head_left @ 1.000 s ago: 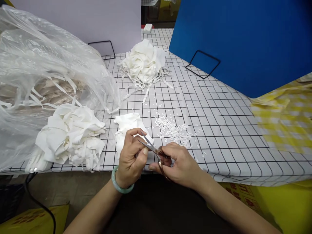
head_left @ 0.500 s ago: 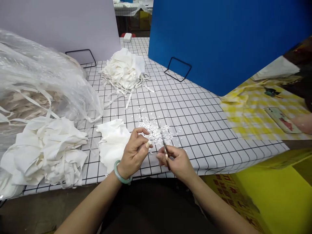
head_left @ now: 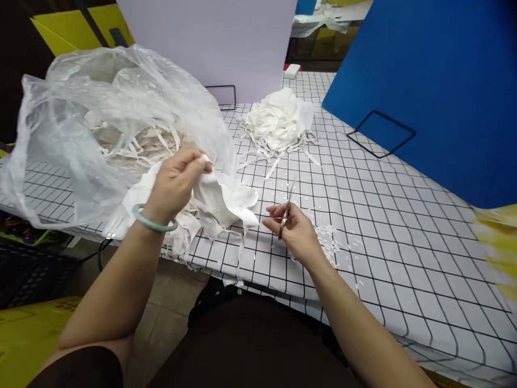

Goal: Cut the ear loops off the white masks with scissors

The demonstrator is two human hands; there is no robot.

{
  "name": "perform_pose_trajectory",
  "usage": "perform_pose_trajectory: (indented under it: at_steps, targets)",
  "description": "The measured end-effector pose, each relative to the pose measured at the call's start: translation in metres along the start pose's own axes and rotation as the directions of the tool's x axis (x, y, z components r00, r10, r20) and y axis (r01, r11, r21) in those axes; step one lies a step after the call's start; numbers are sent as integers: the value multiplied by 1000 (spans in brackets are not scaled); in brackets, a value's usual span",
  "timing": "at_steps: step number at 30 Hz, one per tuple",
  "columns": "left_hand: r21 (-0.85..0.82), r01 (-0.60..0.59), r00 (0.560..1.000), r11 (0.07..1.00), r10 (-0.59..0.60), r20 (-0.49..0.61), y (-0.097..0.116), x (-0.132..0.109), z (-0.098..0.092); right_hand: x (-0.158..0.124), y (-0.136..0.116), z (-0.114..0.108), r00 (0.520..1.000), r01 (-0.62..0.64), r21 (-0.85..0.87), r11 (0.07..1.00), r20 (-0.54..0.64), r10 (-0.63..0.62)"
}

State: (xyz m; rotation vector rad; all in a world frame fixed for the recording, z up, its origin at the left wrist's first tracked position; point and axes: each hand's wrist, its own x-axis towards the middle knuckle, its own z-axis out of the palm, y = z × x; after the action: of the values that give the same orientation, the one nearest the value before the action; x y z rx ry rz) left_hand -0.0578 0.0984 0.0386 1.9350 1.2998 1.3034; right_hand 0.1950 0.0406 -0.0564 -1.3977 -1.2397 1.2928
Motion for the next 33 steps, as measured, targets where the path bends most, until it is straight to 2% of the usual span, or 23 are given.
perform_pose_trajectory:
  at_steps: [2,4,5,6,8,9,12,15,16,18,19,21,24,25,26,27,29,30,31,33]
  targets:
    - [287,51,998,956,-42,-38,-20,-12,2,2,4,12,999,5,-131,991,44,0]
    - [442,58,996,895,-18,-93,-36,-38,16,3,10,22,998,41,-216,976,58,-29]
    - [455,43,998,889,-16,-64,-40,-54,25,3,14,25,997,55,-227,972,57,-43]
    - [438,27,999,899,-35,11,-42,-71,36,3,17,27,997,62,-220,973,56,-51]
    - [384,13,974,923,-98,204,-40,-100,58,6,21,28,997,58,-172,983,61,-48]
    - [368,14,958,930,-119,262,-38,-110,68,7,21,28,996,53,-137,989,72,-44]
    - [343,22,953,939,-123,277,-30,-118,86,11,17,26,992,78,-35,996,103,-74]
    - [268,29,956,963,-105,273,-17,-107,83,9,9,20,965,204,-49,978,180,-192]
    - [222,63,952,973,-126,280,-12,-104,79,8,8,17,945,252,-76,965,233,-228]
    - [99,206,922,974,-227,313,-1,-100,69,5,9,14,909,322,-134,937,321,-266]
    - [30,305,892,952,-296,341,3,-100,65,5,11,13,903,341,-154,927,330,-277]
    - [-107,500,804,859,-415,425,9,-103,60,3,14,13,911,374,-154,915,245,-331]
    - [-293,737,651,609,-525,548,9,-111,59,3,14,14,886,464,-90,881,16,-464]
    - [-332,777,618,535,-545,567,9,-113,59,4,13,14,872,489,-73,869,0,-490]
    - [-357,792,604,495,-557,569,8,-114,60,4,12,14,865,501,-64,863,45,-499]
    - [-369,786,614,495,-560,556,8,-116,60,5,10,14,860,501,-60,863,144,-489]
    - [-344,738,664,581,-534,523,9,-117,58,8,10,14,826,480,-68,875,373,-424]
    - [-315,717,680,622,-523,514,10,-117,57,10,11,14,812,472,-84,877,428,-396]
    - [-290,711,681,641,-524,511,10,-117,56,11,13,15,817,475,-103,874,422,-394]
    - [-294,746,649,598,-554,521,11,-118,54,12,16,17,847,504,-150,851,279,-452]
